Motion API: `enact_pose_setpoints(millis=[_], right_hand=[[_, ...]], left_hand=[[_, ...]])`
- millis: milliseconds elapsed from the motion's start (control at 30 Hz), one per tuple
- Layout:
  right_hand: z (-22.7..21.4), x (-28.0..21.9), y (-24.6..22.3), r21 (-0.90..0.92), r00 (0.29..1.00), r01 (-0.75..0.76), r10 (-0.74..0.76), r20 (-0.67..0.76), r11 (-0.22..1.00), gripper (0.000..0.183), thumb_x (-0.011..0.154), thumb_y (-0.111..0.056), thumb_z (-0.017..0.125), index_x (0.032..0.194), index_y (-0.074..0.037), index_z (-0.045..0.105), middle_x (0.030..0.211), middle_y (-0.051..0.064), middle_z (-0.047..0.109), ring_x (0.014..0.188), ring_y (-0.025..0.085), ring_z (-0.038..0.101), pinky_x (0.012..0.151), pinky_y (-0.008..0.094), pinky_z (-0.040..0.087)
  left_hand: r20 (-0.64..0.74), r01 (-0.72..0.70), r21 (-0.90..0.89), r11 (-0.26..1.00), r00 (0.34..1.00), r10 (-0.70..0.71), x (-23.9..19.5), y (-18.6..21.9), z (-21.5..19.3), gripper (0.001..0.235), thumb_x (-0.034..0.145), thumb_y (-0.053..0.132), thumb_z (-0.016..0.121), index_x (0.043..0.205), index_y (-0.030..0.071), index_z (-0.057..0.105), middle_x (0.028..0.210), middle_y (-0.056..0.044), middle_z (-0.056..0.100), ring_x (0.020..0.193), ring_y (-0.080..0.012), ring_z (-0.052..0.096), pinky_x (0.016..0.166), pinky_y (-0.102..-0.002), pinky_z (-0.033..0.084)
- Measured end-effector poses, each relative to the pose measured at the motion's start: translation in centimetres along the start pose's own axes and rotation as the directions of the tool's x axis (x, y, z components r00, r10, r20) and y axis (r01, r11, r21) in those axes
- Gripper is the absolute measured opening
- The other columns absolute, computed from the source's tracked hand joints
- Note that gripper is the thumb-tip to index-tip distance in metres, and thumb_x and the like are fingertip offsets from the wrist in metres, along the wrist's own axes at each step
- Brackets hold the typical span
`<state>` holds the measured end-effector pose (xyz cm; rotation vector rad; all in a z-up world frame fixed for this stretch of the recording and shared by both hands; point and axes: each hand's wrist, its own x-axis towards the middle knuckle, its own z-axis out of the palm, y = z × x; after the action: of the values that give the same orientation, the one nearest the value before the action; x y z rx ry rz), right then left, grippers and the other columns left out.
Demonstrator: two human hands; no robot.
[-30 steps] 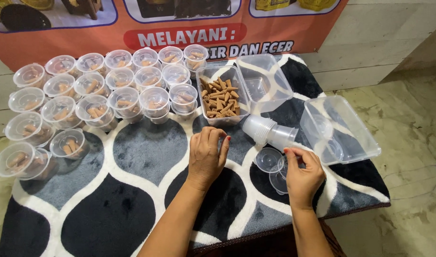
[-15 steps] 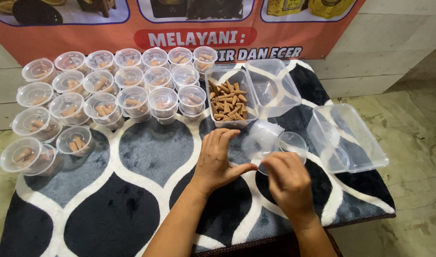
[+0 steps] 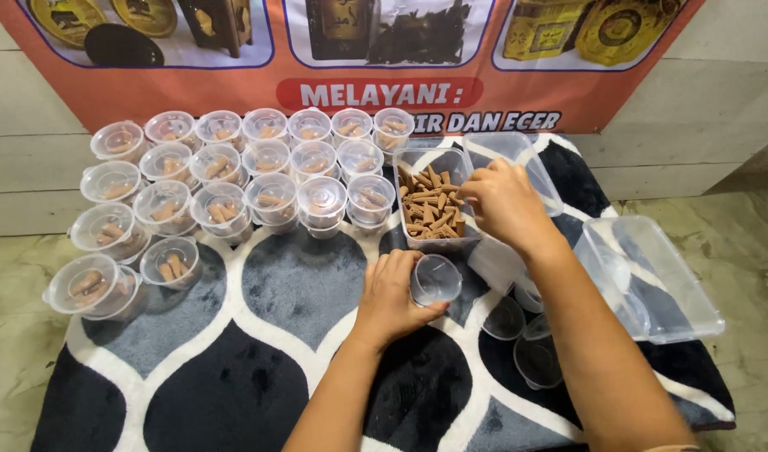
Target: The person picks up incense cones from a large plastic container and places them into smaller clear plastic cups, then places a small clear lid onto each filled cup.
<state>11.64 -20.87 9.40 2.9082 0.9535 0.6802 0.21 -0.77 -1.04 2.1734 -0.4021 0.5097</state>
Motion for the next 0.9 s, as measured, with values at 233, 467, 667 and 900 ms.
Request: enact_pose_setpoints(millis=[233,467,667,900], right_hand=[[6.9,3.7,2.7,-0.282,0.996,0.088,-0.088,0.011,0.955,0.014,0.063,-0.032,0.087,0.067,-0.026,0.075,0.069,-0.006,0.064,0.085,0.019,0.054,0.078,0.037,0.037],[8.8,3.4,2.7,-0.297,0.986,0.079,-0.117,-0.115,0.952,0.008,0.071,-0.019,0.072,0.064,-0.015,0.071,0.071,0.0,0.061,0.083,0.021,0.052,0.078,0.038,0.032],[8.2,3.0,2.0,-0.306,0.982,0.075,-0.124,-0.144,0.949,0.004,0.067,-0.014,0.069,0.063,-0.012,0.071,0.071,0.002,0.062,0.08,0.021,0.051,0.077,0.04,0.031],[5.9,1.9,2.8,-0.204,0.956,0.044,-0.101,-0.277,0.978,0.023,0.073,-0.031,0.076,0.059,-0.016,0.065,0.073,0.001,0.055,0.08,0.022,0.052,0.077,0.04,0.034]], left_hand=[[-0.003,0.033,0.055,0.998,0.999,-0.033,0.4,-0.5,0.5,0.077,0.055,0.052,0.087,0.117,0.016,0.059,0.097,-0.004,0.059,0.094,-0.0284,0.06,0.083,-0.043,0.042],[0.001,0.047,0.062,0.997,0.999,-0.047,0.4,-0.6,0.7,0.077,0.055,0.054,0.086,0.116,0.016,0.058,0.096,-0.005,0.059,0.094,-0.0284,0.061,0.084,-0.043,0.042],[-0.003,0.039,0.072,0.997,0.999,-0.039,0.3,-0.8,0.9,0.077,0.054,0.055,0.087,0.114,0.015,0.059,0.095,-0.006,0.059,0.093,-0.029,0.061,0.085,-0.043,0.043],[0.018,0.081,0.06,0.995,0.996,-0.082,0.5,-1.2,1.0,0.077,0.054,0.056,0.088,0.113,0.016,0.059,0.099,-0.004,0.061,0.102,-0.0276,0.059,0.09,-0.042,0.04]])
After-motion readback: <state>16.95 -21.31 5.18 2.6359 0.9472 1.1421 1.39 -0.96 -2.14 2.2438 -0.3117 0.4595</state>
